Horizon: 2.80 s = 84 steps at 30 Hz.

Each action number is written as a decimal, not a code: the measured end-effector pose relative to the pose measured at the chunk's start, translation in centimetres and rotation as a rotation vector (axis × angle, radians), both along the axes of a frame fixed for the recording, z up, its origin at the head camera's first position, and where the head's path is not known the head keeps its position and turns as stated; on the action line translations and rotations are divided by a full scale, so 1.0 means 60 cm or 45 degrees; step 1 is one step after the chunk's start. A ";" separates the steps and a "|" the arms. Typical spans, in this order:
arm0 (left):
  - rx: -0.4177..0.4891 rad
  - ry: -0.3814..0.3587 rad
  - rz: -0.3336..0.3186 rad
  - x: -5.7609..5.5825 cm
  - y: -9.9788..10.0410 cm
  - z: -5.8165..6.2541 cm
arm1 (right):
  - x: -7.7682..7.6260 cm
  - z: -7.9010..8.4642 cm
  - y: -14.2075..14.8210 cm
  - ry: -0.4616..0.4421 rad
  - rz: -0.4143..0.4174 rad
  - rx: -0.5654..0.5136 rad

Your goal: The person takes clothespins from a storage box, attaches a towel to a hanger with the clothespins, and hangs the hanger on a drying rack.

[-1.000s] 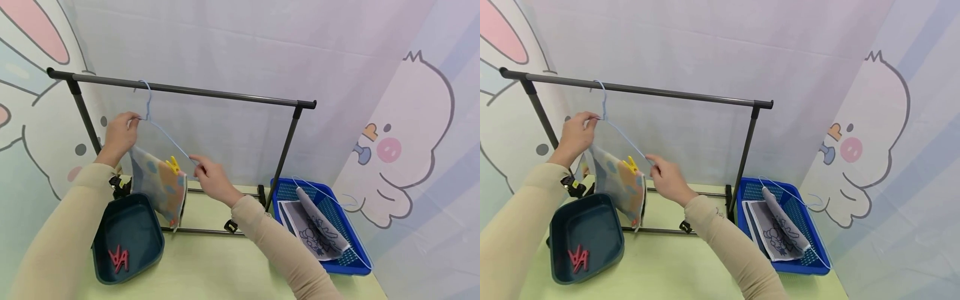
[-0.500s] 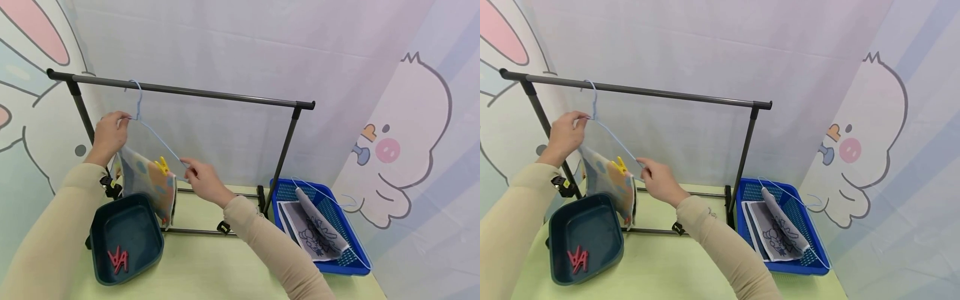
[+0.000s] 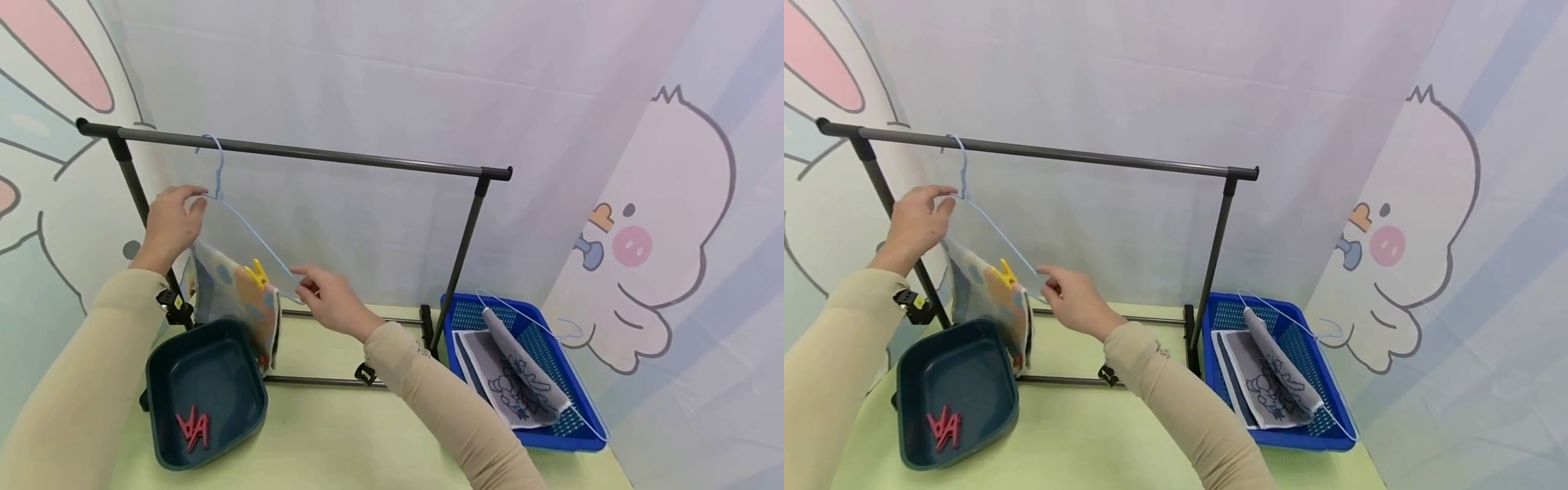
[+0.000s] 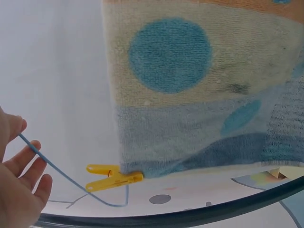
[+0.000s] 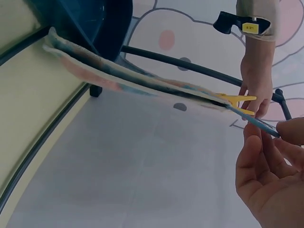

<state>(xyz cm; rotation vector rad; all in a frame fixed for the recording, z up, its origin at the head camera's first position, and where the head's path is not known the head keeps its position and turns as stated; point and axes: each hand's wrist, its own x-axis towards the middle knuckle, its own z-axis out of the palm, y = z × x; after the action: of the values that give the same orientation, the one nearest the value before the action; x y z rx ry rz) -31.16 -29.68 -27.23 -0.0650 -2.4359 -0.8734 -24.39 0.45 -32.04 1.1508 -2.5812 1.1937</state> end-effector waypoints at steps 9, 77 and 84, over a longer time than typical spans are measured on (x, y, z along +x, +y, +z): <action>0.030 -0.055 -0.028 0.003 0.008 0.003 | -0.001 0.006 0.005 0.061 0.021 0.115; -0.450 -0.597 -0.473 0.205 0.048 -0.266 | 0.018 -0.071 0.449 -0.105 -0.341 0.599; -0.486 -0.701 -0.455 0.216 0.058 -0.288 | 0.028 -0.082 0.497 -0.109 -0.427 0.573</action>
<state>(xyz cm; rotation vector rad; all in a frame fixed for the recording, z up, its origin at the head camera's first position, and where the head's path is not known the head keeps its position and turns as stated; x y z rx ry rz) -18.18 -26.20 -44.49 -0.4677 -3.1515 -0.6075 -22.73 30.25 -36.95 0.6761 -3.0435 0.6240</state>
